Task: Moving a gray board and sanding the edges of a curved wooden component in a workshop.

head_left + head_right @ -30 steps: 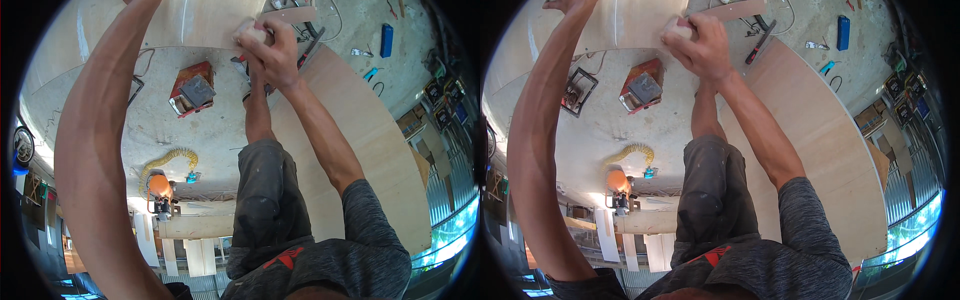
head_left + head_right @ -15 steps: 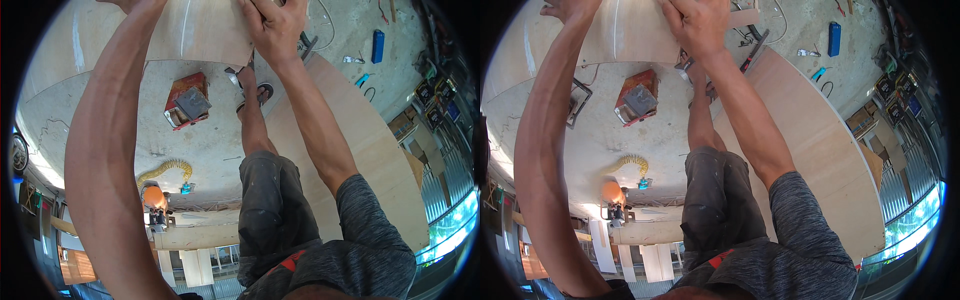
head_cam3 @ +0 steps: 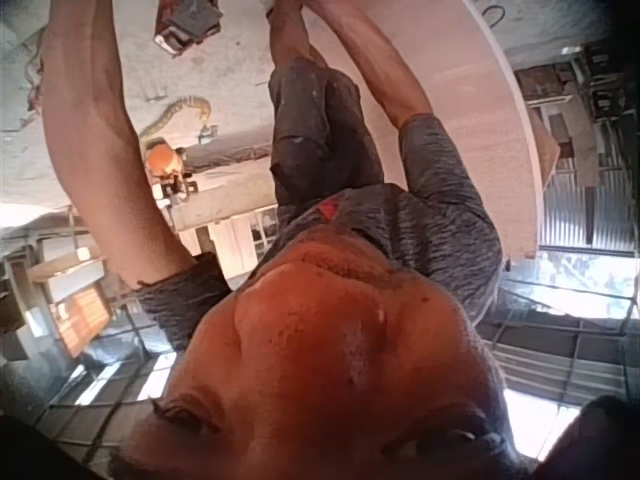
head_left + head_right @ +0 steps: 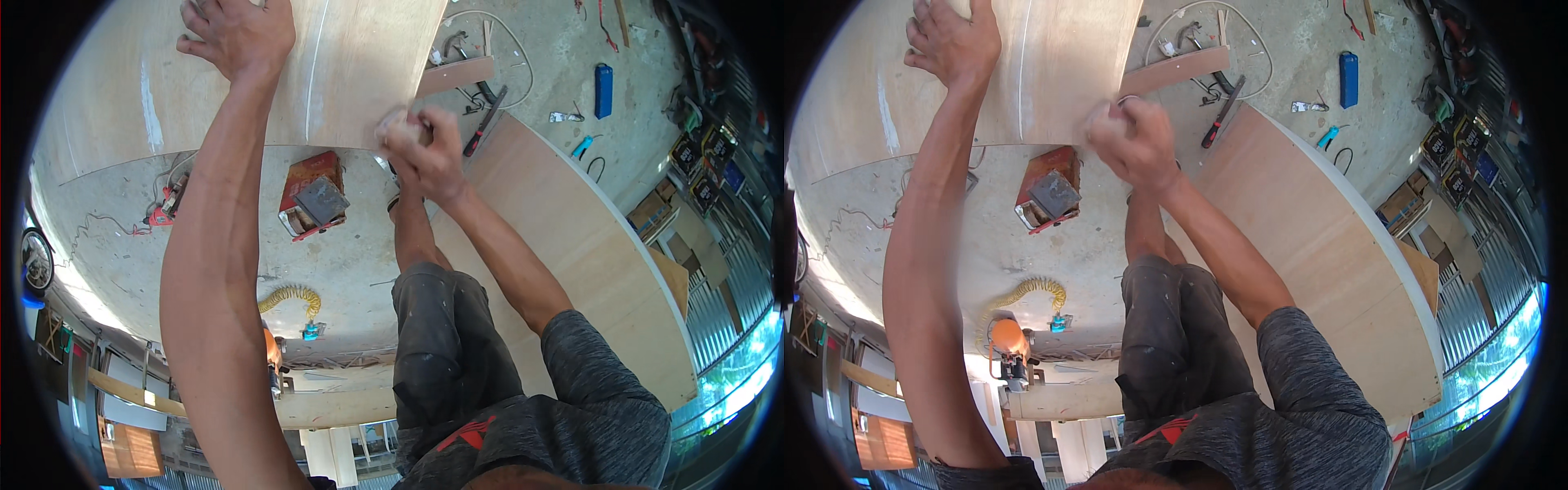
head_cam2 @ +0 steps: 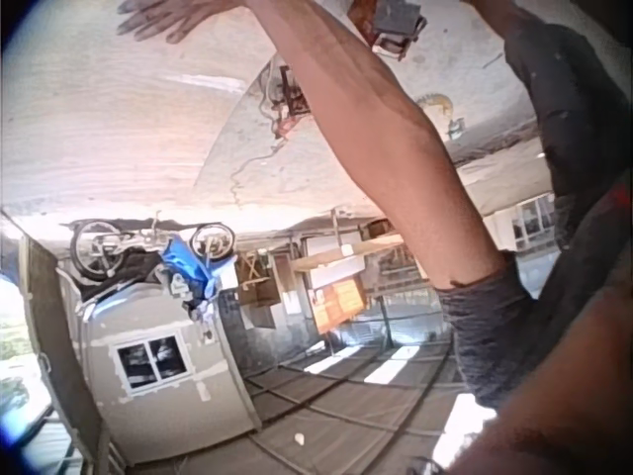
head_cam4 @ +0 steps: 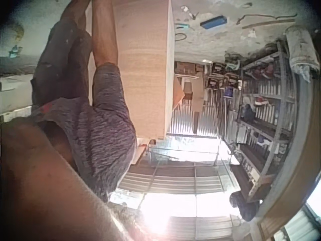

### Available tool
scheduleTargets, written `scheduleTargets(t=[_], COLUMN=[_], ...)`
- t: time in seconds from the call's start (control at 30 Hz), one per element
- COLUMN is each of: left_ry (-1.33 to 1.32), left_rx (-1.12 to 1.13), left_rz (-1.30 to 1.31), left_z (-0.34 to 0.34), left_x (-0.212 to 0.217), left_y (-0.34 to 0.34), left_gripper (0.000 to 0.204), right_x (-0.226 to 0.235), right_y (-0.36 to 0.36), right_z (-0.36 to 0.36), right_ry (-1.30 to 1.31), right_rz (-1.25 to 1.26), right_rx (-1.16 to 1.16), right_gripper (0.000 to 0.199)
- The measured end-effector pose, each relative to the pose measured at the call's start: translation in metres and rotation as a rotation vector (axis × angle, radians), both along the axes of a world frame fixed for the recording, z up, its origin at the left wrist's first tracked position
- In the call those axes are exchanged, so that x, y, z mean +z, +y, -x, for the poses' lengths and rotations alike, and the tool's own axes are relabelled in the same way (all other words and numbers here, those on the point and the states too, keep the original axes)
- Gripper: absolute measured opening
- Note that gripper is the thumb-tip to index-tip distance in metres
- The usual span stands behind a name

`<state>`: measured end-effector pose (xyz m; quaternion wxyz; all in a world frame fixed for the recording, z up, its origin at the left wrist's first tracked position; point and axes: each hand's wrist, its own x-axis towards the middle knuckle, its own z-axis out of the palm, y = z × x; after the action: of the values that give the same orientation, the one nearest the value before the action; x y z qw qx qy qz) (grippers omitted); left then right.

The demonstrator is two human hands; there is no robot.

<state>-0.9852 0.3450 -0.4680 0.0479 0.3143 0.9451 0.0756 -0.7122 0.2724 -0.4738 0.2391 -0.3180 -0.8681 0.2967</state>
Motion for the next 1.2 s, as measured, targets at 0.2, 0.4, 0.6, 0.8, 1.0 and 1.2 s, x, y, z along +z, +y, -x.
scheduleTargets(t=[0.2, 0.4, 0.6, 0.8, 1.0, 1.2], left_ry=[0.066, 0.037, 0.079, 0.065, 0.098, 0.051], left_rx=[-0.004, 0.009, -0.01, 0.009, 0.0, 0.015], left_rz=[0.016, 0.011, -0.019, 0.027, 0.006, 0.029], left_z=[0.004, 0.002, 0.008, 0.008, 0.01, 0.004], left_x=[-0.002, -0.006, -0.01, -0.012, -0.01, -0.009], left_y=[0.001, -0.002, 0.002, -0.005, -0.001, -0.003], left_gripper=[0.065, 0.065, 0.066, 0.066, 0.065, 0.064], right_x=[-0.008, 0.003, -0.01, -0.005, -0.015, -0.009], right_y=[0.092, 0.005, 0.091, 0.001, 0.112, 0.041], right_z=[0.05, -0.005, 0.045, 0.002, 0.057, 0.016], right_ry=[0.013, 0.041, 0.043, 0.039, -0.299, 0.015], right_rz=[-0.126, 0.012, -0.147, -0.001, 0.471, -0.069], right_rx=[-0.157, -0.024, -0.201, -0.013, -0.282, 0.009], right_gripper=[0.028, 0.024, 0.022, 0.024, 0.028, 0.028])
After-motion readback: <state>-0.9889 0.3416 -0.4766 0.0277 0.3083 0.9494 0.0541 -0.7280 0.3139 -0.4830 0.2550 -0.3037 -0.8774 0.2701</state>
